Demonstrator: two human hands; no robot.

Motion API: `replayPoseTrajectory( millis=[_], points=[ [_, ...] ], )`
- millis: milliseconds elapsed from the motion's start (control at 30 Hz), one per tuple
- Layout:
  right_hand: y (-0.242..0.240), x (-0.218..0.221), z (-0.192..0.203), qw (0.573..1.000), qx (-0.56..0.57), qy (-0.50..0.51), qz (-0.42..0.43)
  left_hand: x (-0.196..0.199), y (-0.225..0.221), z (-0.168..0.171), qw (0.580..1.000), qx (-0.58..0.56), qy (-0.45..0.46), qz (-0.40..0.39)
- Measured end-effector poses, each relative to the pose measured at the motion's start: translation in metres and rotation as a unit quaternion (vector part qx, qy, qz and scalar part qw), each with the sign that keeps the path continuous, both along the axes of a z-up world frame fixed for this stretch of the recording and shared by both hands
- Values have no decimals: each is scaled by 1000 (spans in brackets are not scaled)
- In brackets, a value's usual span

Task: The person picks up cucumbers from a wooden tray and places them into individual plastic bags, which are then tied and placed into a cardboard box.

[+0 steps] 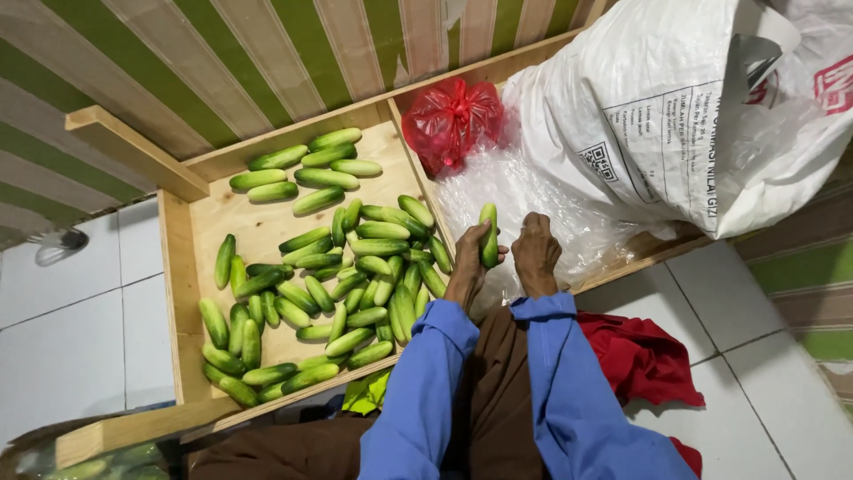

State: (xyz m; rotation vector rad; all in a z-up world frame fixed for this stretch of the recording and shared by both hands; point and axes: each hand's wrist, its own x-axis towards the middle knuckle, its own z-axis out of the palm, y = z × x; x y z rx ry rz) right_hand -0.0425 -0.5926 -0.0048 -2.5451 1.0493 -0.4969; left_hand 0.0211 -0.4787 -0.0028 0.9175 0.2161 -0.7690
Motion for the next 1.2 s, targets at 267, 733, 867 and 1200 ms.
replayPoseTrajectory(
  millis=[267, 733, 867, 1200],
  points=[
    [19, -15, 33, 985, -59, -65, 147, 28, 4, 17, 997, -24, -1, 74],
    [93, -46, 102, 937, -68, -183, 288, -3, 136, 45, 968, -112, -39, 221],
    [100, -132, -25, 940, 29, -99, 325, -35, 160, 63, 954, -101, -65, 273],
    [256, -48, 68, 837, 385, -230, 313, -83, 240, 90, 934, -7, -194, 301]
  ],
)
